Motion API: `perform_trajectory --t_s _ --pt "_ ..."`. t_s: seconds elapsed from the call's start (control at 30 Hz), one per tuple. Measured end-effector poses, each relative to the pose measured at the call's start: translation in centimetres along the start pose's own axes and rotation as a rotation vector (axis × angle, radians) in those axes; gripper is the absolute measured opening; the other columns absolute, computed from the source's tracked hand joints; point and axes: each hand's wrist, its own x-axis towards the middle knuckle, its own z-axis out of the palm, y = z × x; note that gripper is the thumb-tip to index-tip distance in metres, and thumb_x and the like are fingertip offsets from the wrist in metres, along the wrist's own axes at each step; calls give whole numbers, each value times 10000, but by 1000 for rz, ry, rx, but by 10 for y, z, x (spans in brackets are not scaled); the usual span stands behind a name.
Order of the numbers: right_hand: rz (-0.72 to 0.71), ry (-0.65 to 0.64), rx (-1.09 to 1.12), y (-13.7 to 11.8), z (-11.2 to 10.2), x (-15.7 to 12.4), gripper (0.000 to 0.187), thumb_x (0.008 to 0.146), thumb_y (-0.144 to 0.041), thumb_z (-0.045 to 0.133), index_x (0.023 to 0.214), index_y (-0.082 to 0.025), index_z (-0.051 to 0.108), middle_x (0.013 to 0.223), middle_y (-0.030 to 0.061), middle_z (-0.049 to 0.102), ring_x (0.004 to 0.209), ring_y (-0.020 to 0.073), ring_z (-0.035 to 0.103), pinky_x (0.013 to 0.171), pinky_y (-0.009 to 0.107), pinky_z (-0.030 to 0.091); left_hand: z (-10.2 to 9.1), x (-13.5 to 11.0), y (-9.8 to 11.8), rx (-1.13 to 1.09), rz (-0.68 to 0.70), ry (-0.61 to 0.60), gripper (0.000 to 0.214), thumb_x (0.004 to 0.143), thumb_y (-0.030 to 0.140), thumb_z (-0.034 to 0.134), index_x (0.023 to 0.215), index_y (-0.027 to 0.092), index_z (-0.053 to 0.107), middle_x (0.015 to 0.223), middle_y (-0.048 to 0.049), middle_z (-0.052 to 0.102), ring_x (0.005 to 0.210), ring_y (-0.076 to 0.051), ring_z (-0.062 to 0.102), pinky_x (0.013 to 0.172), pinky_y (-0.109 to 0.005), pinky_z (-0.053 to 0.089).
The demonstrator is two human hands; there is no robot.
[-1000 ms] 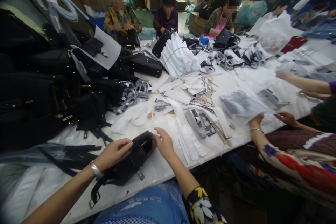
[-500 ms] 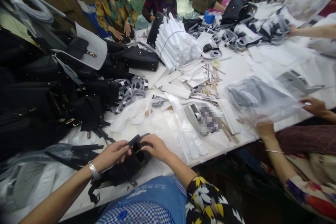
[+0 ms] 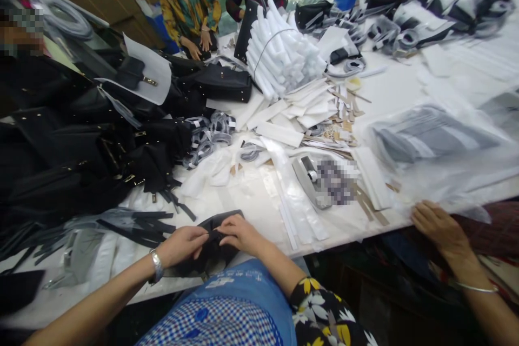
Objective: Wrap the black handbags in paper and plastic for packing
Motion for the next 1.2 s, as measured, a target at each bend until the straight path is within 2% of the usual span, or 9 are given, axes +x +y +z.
perform_trajectory --t_s 0.1,0.23,0.3,0.47,0.67,0.83,1.03,1.2 --pt "-29 -32 38 2 -10 2 301 856 -321 705 1135 -209 697 1045 77 666 986 196 582 878 329 485 2 -5 1 21 -23 31 436 842 526 415 564 205 517 477 15 564 503 -142 511 577 -247 372" --pt "2 33 48 -4 -14 6 271 846 -305 719 1103 -222 695 993 65 677 962 196 601 876 333 489 9 -9 0 -2 -108 -3 485 852 571 322 785 192 618 486 25 576 379 -138 470 439 -242 323" --pt "7 60 42 -7 -11 8 261 842 -293 723 1088 -216 689 984 66 681 961 201 607 876 339 493 11 -10 1 6 -122 0 508 854 575 309 821 184 632 486 26 573 370 -138 470 426 -239 315" --pt "22 95 26 -14 0 3 259 835 -280 727 1076 -198 680 994 82 679 964 209 613 869 348 506 11 -9 9 123 -76 98 459 860 534 400 708 186 658 502 10 577 521 -153 548 543 -244 345" --pt "24 118 5 -19 9 -3 255 840 -227 712 1087 -179 666 1025 93 675 994 214 595 888 356 509 15 -10 25 342 -98 183 331 834 381 502 600 190 638 572 -28 606 584 -171 535 558 -287 263" --pt "-3 85 -33 -25 9 1 189 863 -139 644 1046 -181 666 988 81 665 953 217 574 866 361 502 16 -5 36 387 -77 136 302 869 380 558 653 176 614 601 16 581 589 -145 517 606 -279 359" --pt "28 65 -74 -31 0 1 229 854 -158 657 1081 -182 637 1026 89 645 963 226 559 853 362 498 8 -4 28 379 -87 94 354 901 436 545 670 174 604 610 25 585 596 -143 540 654 -296 422" --pt "31 4 -103 -32 0 1 240 845 -123 628 1081 -163 628 1037 104 631 981 244 530 856 371 492 15 -5 29 385 -95 109 346 913 444 532 729 171 639 650 10 616 637 -152 574 690 -316 448"
